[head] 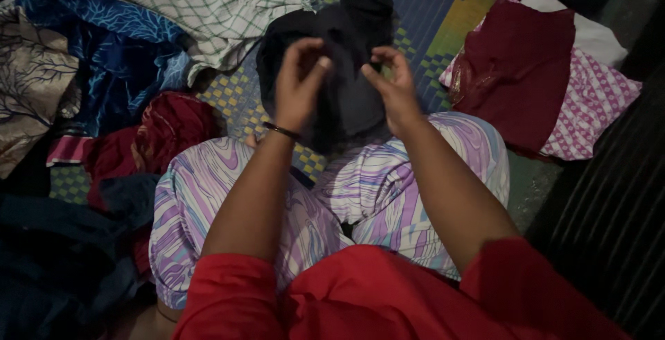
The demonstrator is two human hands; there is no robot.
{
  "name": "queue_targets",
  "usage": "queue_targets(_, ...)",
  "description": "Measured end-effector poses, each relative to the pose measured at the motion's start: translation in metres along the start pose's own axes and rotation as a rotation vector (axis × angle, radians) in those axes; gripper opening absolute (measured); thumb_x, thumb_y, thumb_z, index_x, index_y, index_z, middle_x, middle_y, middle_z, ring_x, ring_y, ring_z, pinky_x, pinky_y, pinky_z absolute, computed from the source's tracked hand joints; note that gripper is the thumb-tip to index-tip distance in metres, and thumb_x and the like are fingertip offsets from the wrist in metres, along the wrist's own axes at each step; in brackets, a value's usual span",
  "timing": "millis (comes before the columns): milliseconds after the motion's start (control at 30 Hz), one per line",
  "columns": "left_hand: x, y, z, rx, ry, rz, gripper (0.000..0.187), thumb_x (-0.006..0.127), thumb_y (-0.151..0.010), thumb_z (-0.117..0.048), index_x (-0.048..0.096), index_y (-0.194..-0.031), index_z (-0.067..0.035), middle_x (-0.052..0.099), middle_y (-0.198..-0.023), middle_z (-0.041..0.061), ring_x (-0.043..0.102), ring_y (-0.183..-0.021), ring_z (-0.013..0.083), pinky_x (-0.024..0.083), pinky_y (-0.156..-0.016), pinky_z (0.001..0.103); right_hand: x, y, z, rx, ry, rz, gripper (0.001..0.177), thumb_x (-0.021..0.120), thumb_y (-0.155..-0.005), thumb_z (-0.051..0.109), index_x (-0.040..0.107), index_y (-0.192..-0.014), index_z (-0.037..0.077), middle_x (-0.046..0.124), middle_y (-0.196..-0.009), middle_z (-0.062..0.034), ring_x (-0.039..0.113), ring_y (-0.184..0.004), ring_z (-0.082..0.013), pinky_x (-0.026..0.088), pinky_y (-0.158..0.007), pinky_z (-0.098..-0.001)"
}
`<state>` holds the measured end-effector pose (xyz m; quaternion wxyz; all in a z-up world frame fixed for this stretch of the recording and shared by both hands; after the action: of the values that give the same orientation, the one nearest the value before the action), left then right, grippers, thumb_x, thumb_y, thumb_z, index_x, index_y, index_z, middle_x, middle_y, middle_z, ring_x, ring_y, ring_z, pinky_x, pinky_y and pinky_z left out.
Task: The person folds a black t-shirt by hand while sitting on a patterned mat. They smooth the fabric, fold the sleeves inward, fold the shirt in half lengthwise, and then fold it again to create a compact rectangle.
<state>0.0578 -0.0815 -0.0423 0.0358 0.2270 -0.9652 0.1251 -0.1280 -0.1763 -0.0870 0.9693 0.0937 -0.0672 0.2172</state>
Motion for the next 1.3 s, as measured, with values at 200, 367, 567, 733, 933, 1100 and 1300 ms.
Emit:
queue_targets(200,0.036,0.028,-0.063,0.329,-0.638,0.255,0.074,0.091,-0.078,-0.039,0.054,-0.130,-0.002,0.054,-0.129,0.021,0.058,-0.120,0.0403,0.050,-0.099,0.045,-0.012,-0.003,0.010,-0.024,-0.282,-0.032,0.044,0.073,-0.096,0.005,0.055,-0.136,0.011,0.055,-0.133,-0.0049,0.051,-0.132,-0.0203,0.040,-0.117,-0.0346)
queue_targets(367,0.056,0.034,-0.066,0.354,-0.755,0.286,0.074,0.088,-0.075,-0.031,0.049,-0.129,0.003,0.053,-0.126,0.023,0.057,-0.113,0.0437,0.051,-0.093,0.048,-0.010,-0.001,0.021,-0.046,-0.371,0.014,0.054,0.069,-0.098,0.001,0.049,-0.146,0.012,0.054,-0.144,-0.0061,0.049,-0.141,-0.0191,0.038,-0.121,-0.0331)
queue_targets(567,0.059,0.035,-0.039,0.208,-0.777,0.216,0.043,0.074,-0.083,-0.011,0.054,-0.119,0.001,0.059,-0.111,0.021,0.062,-0.104,0.0425,0.052,-0.090,0.048,0.007,0.011,0.037,-0.052,-0.517,0.204,0.064,0.072,-0.095,0.002,0.041,-0.150,0.014,0.046,-0.152,-0.0085,0.048,-0.143,-0.0222,0.041,-0.126,-0.0378)
queue_targets(733,0.043,0.032,-0.040,0.219,-0.600,0.065,0.026,0.065,-0.090,-0.005,0.061,-0.115,0.001,0.066,-0.110,0.023,0.067,-0.102,0.0422,0.054,-0.088,0.047,0.019,0.023,0.052,-0.236,-0.187,0.307,0.089,0.085,-0.085,-0.002,0.035,-0.157,0.015,0.041,-0.155,-0.0071,0.049,-0.143,-0.0247,0.048,-0.123,-0.0396)
queue_targets(933,0.037,0.027,-0.052,0.166,-0.538,0.005,0.021,0.062,-0.095,-0.004,0.063,-0.116,-0.001,0.069,-0.102,0.021,0.070,-0.095,0.0402,0.055,-0.080,0.043,0.032,0.029,0.051,-0.227,-0.084,0.314,0.094,0.085,-0.085,-0.007,0.033,-0.159,0.015,0.042,-0.157,-0.0075,0.057,-0.138,-0.0222,0.054,-0.118,-0.0370)
queue_targets(1100,0.034,0.027,-0.082,0.193,-0.513,-0.052,0.014,0.065,-0.097,-0.005,0.064,-0.111,-0.003,0.069,-0.099,0.018,0.072,-0.092,0.0354,0.055,-0.078,0.039,0.020,0.039,0.066,-0.443,0.003,0.175,0.076,0.055,-0.081,-0.020,0.045,-0.151,0.008,0.047,-0.150,-0.0052,0.058,-0.134,-0.0176,0.054,-0.108,-0.0294)
queue_targets(1300,0.017,0.026,-0.129,0.239,-0.510,-0.134,0.021,0.074,-0.090,-0.009,0.066,-0.108,-0.004,0.073,-0.100,0.011,0.075,-0.090,0.0255,0.057,-0.080,0.034,-0.020,0.057,0.079,-0.577,0.035,-0.216,0.056,0.048,-0.084,-0.022,0.060,-0.131,0.005,0.056,-0.126,-0.0049,0.055,-0.115,-0.0137,0.049,-0.103,-0.0272)
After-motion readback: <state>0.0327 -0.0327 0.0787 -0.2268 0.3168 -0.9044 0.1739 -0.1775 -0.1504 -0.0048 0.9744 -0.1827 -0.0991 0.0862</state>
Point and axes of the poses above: each hand's wrist, its own y-axis away from the middle knuckle, its own x-axis out of the palm, z = x × y, the point moved 6 cm from there along -y, towards the middle knuckle
